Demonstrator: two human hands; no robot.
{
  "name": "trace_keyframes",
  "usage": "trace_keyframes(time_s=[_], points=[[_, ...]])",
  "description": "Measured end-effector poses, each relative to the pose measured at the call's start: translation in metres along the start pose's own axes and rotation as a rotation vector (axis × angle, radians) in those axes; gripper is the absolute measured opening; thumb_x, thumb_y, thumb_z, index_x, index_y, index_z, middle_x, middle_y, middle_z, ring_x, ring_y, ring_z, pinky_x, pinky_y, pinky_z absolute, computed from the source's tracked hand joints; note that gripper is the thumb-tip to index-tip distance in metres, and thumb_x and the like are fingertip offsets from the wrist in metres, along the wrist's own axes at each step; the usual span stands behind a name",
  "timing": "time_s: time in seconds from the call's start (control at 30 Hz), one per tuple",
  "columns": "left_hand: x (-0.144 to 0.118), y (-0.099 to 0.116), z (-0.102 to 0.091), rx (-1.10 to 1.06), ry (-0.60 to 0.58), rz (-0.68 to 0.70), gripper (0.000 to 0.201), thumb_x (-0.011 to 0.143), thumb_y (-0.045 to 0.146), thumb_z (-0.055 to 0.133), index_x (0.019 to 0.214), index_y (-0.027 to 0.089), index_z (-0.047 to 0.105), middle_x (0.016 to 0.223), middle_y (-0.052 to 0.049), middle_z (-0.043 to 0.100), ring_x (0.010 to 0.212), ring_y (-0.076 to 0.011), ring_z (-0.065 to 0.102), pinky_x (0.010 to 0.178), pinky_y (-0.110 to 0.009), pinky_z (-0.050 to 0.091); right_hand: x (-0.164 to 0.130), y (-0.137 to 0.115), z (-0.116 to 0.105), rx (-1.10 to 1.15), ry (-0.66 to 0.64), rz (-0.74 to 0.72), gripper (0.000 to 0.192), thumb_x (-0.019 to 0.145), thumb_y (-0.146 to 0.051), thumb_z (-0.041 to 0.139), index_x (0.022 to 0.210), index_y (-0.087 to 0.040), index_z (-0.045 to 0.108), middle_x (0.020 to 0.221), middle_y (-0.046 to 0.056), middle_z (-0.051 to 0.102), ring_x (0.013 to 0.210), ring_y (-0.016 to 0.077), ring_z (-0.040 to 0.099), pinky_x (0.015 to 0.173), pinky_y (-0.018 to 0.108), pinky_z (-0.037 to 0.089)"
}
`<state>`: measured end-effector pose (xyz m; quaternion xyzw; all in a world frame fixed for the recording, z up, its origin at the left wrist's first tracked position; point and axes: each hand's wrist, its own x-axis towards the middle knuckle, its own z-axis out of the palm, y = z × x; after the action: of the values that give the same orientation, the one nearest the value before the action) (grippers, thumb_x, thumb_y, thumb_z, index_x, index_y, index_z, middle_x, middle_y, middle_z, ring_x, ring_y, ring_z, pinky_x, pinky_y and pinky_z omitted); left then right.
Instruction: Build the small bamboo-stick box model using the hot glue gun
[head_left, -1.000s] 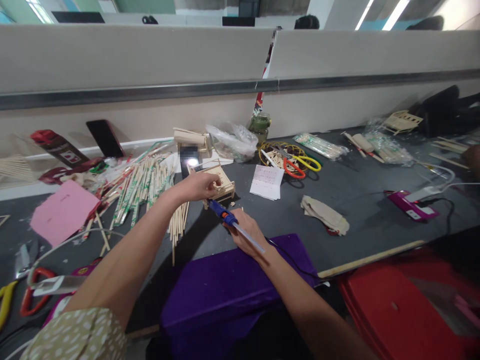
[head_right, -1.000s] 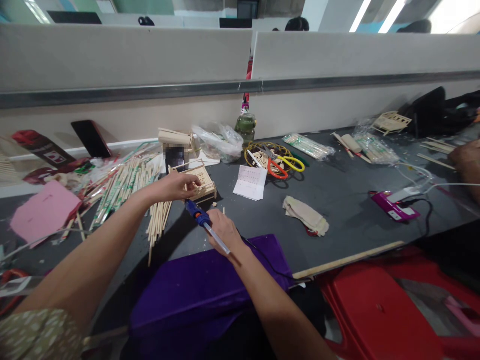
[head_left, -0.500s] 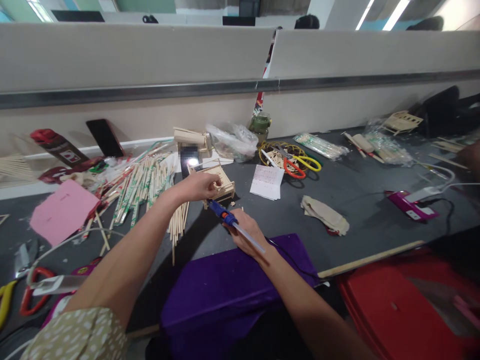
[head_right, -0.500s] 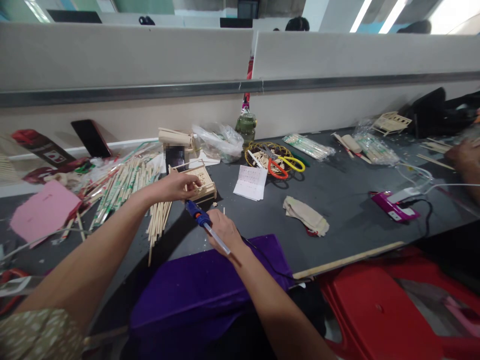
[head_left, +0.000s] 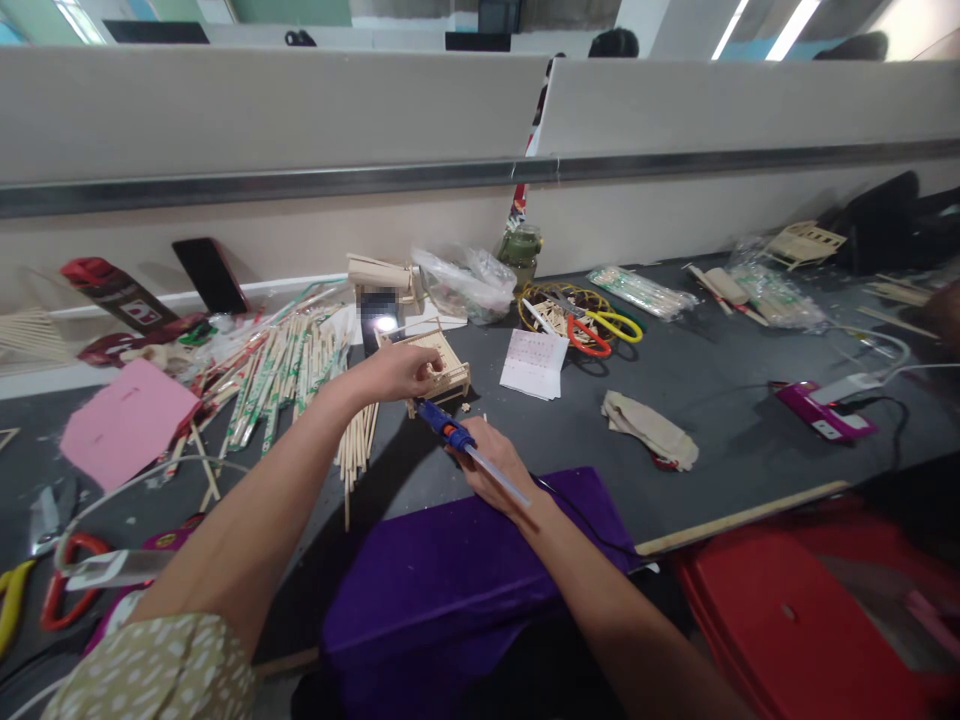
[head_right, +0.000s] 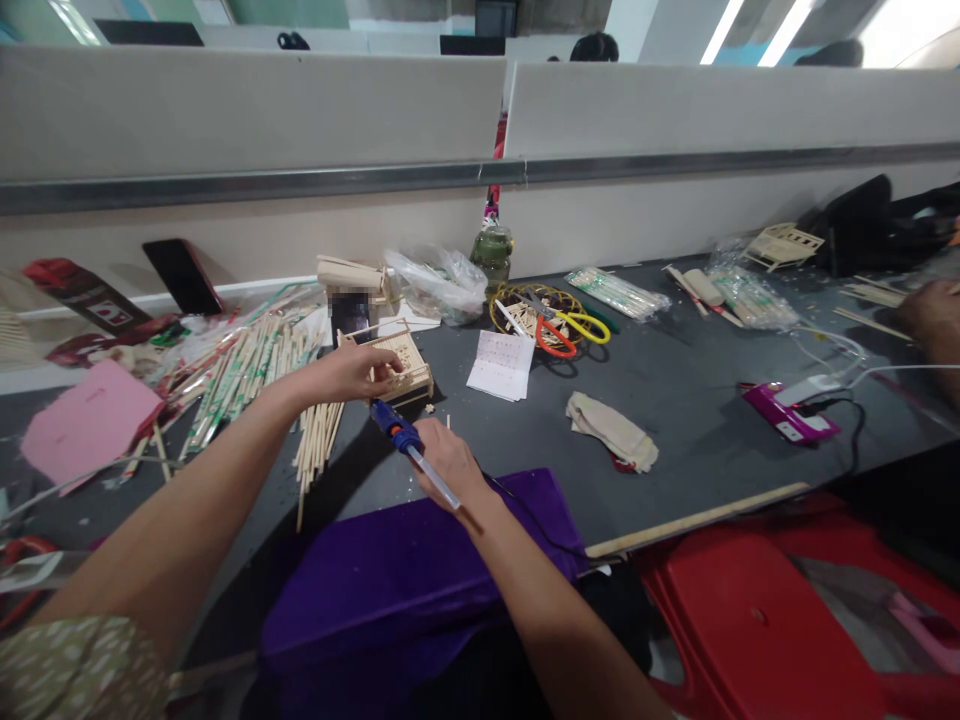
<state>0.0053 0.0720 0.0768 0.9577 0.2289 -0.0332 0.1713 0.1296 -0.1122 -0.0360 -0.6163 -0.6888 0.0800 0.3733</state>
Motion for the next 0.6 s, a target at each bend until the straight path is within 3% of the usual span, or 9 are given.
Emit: trace_keyframes(time_s=[0.6], points=[[0.0006,-0.0023,0.0004,0.005,0.0,0.01,0.027,0.08,0.032,0.054,0.103,0.02,0.063,0.083,-0.003,0.07,0.073,-0.0183,0.062,0.065,-0.026,0.037,0.0007,-0.0009,-0.0003,0.017,-0.009,-0.001,0.012,0.091,-0.02,0.05,0.103,-0.018,0.05,0.092,0.008,0.062,0.083,0.0228,0.06,0.073,0.032,0.048]])
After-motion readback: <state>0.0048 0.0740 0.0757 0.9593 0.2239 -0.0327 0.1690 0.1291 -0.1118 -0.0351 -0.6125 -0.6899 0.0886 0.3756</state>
